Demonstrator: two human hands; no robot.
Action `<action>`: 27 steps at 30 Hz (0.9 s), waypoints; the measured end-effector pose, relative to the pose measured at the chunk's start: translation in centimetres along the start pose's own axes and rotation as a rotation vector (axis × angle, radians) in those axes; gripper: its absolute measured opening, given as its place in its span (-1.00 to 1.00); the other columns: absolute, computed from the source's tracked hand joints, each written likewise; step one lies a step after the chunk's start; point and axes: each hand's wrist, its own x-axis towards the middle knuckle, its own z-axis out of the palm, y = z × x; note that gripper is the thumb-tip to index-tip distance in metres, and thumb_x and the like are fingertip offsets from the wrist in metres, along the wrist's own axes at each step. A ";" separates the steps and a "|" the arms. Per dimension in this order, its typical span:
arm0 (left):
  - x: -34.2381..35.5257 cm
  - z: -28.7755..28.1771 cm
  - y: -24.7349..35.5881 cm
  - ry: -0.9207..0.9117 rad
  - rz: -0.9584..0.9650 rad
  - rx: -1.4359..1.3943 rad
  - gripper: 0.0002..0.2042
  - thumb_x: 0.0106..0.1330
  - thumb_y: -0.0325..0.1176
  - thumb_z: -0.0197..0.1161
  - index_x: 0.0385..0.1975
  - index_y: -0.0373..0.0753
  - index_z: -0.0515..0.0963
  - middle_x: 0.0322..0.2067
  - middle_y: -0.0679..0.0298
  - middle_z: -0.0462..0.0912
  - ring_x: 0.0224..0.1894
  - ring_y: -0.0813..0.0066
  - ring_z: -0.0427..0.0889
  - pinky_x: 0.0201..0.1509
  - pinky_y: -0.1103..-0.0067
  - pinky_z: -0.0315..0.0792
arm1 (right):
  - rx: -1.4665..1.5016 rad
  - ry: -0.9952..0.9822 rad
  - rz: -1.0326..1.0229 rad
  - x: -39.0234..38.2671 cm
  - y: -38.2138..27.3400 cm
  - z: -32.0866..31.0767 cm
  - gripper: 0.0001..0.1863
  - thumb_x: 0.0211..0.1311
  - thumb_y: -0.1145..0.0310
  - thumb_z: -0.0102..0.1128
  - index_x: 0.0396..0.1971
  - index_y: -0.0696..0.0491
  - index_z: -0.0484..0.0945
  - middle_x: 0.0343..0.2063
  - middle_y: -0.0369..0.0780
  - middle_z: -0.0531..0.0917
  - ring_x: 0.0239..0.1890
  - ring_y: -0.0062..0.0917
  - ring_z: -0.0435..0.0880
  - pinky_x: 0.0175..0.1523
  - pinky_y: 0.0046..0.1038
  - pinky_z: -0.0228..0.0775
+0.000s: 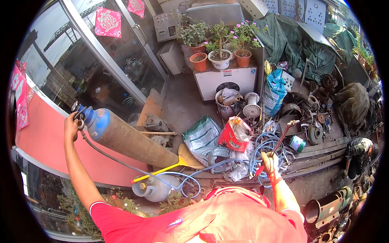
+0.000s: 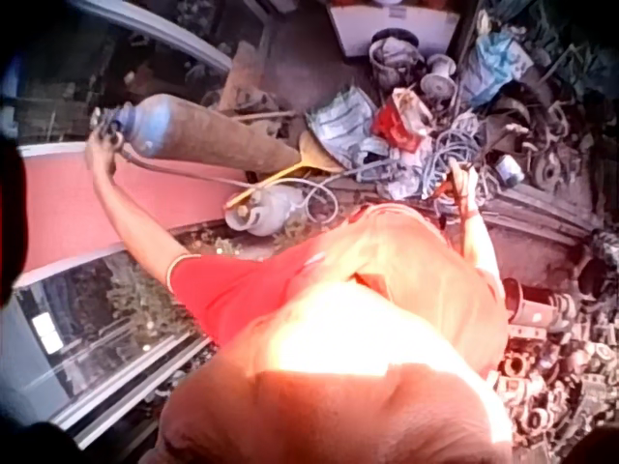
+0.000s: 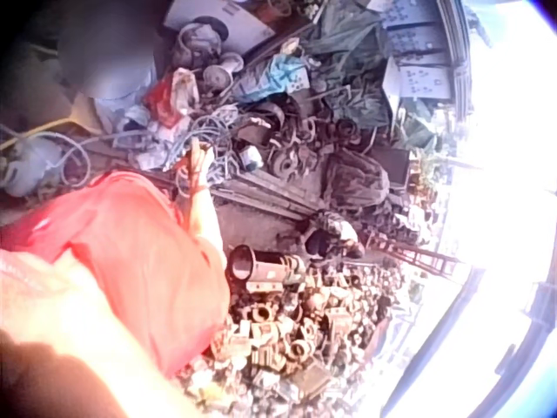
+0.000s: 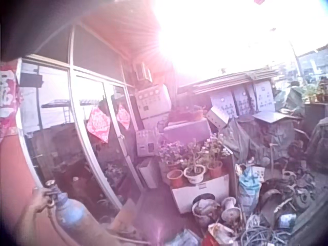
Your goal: The person picks up a large cylindrical metal part from a scrap pile, wipes it with a cloth, and positions it upright. They then connect a torch to a gas cylinder, light it, and apply the flame to the metal part to cut or heat it.
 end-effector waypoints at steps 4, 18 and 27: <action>0.9 -0.6 9.8 -0.119 0.015 0.866 -0.73 0.20 -0.36 0.25 -0.09 -0.06 0.69 -0.03 0.14 0.64 0.12 0.11 0.57 0.13 0.09 0.42 | -0.102 0.023 -0.090 2.9 3.0 -2.5 -0.67 0.22 0.22 0.39 -0.38 0.13 0.45 -0.64 -0.22 0.53 -0.64 -0.50 0.50 -0.53 -0.39 0.43; 0.6 6.5 6.9 -0.020 0.415 0.906 -0.66 0.29 -0.08 0.23 -0.59 -0.15 0.74 -0.55 0.22 0.71 -0.17 0.32 0.65 0.29 0.31 0.28 | -0.082 -0.133 -0.091 2.6 6.4 1.5 -0.69 0.26 0.30 0.38 -0.31 0.09 0.38 -0.62 -0.18 0.53 -0.69 -0.44 0.51 -0.59 -0.30 0.53; -2.8 7.1 6.0 0.545 -0.094 0.536 -0.42 0.14 -0.28 0.35 0.15 -0.45 0.44 0.26 0.02 0.46 0.33 0.01 0.38 0.43 0.26 0.23 | -0.176 -0.142 -0.080 3.7 8.1 0.1 -0.71 0.27 0.28 0.36 -0.33 0.12 0.42 -0.62 -0.21 0.58 -0.67 -0.48 0.56 -0.52 -0.42 0.50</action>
